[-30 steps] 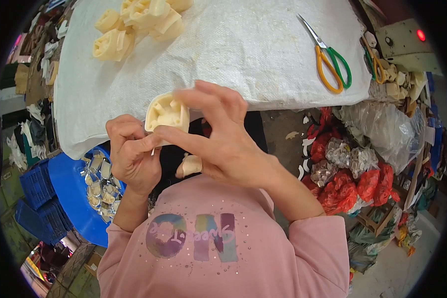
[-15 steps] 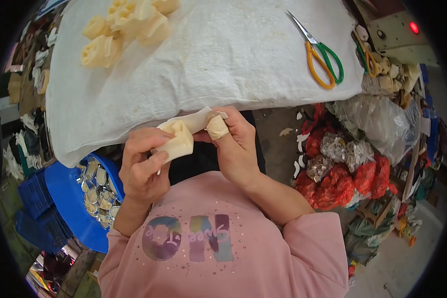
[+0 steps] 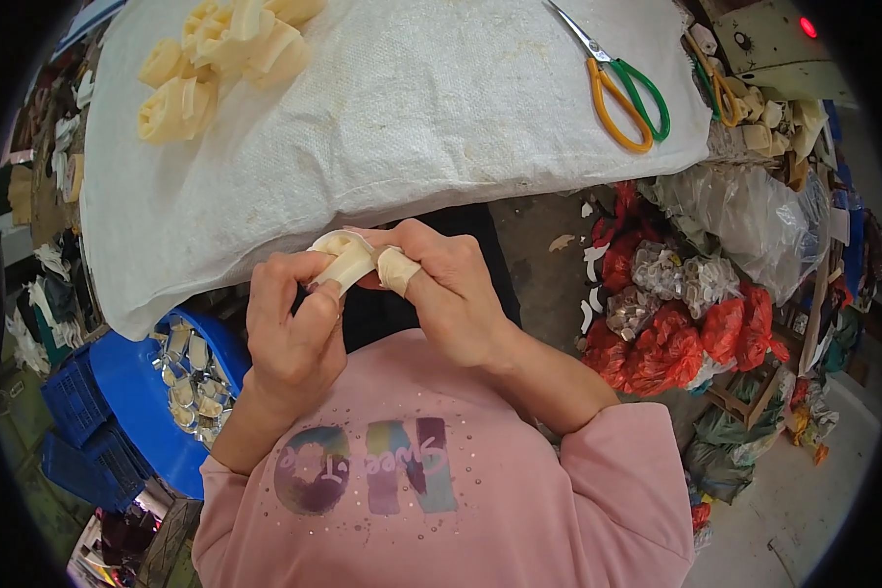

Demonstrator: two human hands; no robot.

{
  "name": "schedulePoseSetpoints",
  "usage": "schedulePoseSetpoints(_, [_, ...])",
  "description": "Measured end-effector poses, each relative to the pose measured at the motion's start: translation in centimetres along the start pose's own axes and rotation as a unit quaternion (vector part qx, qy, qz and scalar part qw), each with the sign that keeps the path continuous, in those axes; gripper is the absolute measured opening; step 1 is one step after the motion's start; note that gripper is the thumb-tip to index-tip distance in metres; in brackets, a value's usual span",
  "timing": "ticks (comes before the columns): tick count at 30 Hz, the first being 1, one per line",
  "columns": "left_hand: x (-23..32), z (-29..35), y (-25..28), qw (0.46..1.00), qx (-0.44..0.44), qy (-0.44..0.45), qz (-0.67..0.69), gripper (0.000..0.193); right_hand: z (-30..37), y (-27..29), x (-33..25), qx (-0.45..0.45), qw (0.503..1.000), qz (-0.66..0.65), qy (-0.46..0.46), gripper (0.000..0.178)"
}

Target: Manually cutting and assembling foam or rubber shoe components at a workstation.

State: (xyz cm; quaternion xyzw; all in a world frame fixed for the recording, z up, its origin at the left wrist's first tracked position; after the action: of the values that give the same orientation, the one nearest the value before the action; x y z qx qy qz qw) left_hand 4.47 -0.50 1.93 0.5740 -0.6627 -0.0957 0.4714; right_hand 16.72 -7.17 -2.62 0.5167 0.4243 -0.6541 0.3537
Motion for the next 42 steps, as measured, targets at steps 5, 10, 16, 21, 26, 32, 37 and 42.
schedulePoseSetpoints(5, [-0.2,-0.2,-0.3,0.998,-0.043,0.009,-0.044,0.018,-0.7,-0.2,-0.3,-0.055,0.982,0.181,0.003,0.026])
schedulePoseSetpoints(10, [-1.4,0.4,-0.2,0.999,-0.016,0.033,0.022,0.02,-1.8,0.5,-1.2,-0.079,0.979,0.184,0.028,0.029])
schedulePoseSetpoints(16, [-1.9,1.4,-0.6,0.957,0.017,0.086,0.278,0.024,-3.2,1.0,0.8,-0.23,0.967,-0.07,-0.088,0.053])
schedulePoseSetpoints(21, [-1.4,1.3,-0.5,0.97,0.014,-0.034,0.24,0.025,-3.2,0.6,-0.3,-0.258,0.964,0.0,-0.059,0.062])
schedulePoseSetpoints(26, [-1.0,0.8,-0.2,0.98,0.013,-0.044,0.195,0.021,-3.5,0.6,0.0,-0.265,0.962,0.037,-0.051,0.066])
schedulePoseSetpoints(32, [-2.4,1.6,-0.4,0.971,0.031,0.093,0.218,0.019,-3.6,0.8,1.0,-0.177,0.983,0.01,-0.056,0.068])
schedulePoseSetpoints(37, [-3.4,2.3,-0.3,0.94,0.103,0.156,0.285,0.013,-3.2,1.7,-0.2,-0.135,0.978,0.068,0.142,0.046])
schedulePoseSetpoints(42, [-2.7,1.8,-1.1,0.93,0.093,0.164,0.314,0.013,-2.8,0.1,-1.1,-0.15,0.956,0.156,0.196,0.031])
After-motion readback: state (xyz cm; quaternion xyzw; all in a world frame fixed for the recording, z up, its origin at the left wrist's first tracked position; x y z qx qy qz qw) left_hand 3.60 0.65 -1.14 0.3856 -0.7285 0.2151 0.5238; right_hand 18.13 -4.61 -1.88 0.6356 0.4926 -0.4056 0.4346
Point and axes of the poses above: each hand's wrist, its own z-axis away from the middle knuckle, its own y-axis out of the back of the hand, x = y × z, the point moved 5 cm from there along -z, towards the middle knuckle, and after that the axes turned 3 degrees about z, right-handed, at the moved point
